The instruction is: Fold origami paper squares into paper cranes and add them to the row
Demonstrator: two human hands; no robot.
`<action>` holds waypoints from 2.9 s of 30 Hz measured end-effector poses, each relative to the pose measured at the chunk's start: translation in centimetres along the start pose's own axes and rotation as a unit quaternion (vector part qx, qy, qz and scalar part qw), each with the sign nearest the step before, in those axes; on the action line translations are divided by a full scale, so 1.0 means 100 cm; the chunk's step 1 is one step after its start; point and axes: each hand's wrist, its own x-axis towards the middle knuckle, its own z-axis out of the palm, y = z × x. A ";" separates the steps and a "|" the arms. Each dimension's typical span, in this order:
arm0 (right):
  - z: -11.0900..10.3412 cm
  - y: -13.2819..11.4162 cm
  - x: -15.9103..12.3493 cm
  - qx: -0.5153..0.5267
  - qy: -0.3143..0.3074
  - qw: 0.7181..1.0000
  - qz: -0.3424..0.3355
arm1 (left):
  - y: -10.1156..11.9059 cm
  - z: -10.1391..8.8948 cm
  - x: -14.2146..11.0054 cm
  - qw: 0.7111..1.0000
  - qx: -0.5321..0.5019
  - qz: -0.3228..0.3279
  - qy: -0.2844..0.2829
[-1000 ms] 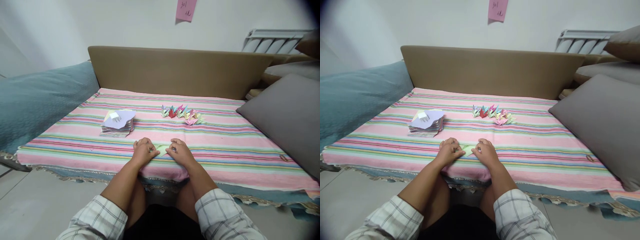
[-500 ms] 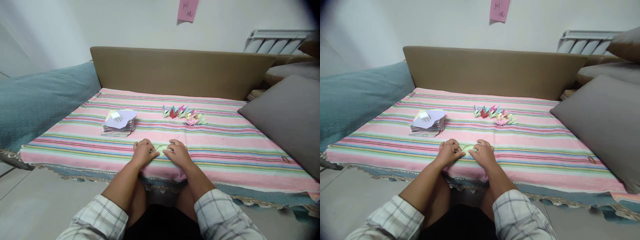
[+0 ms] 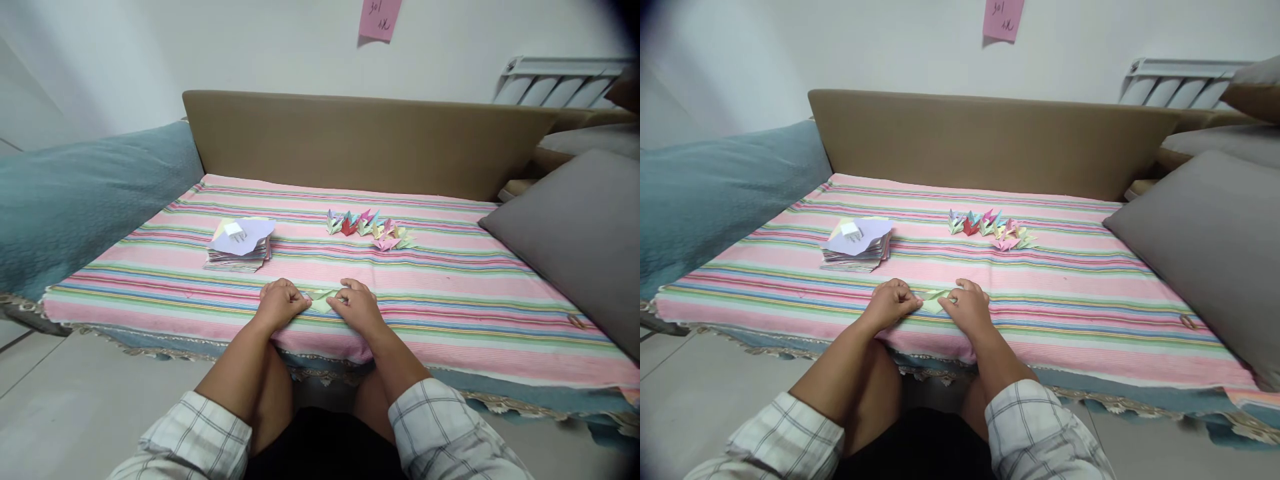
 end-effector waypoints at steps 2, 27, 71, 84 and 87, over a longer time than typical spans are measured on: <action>0.002 0.000 0.000 -0.004 0.008 1.000 -0.002 | 0.002 0.001 -0.001 1.000 0.015 -0.007 0.011; 0.016 -0.007 -0.008 -0.099 0.052 0.982 -0.149 | 0.017 0.015 0.001 0.996 -0.013 0.051 0.074; 0.017 -0.009 -0.010 -0.103 0.116 0.980 -0.122 | 0.022 0.018 0.008 0.992 0.108 0.052 0.028; 0.013 -0.002 -0.007 0.116 0.112 0.984 -0.069 | 0.026 0.024 0.017 0.995 0.100 0.009 0.019; 0.011 -0.001 -0.009 0.189 0.094 0.976 -0.060 | 0.026 0.023 0.016 0.996 0.093 0.005 0.016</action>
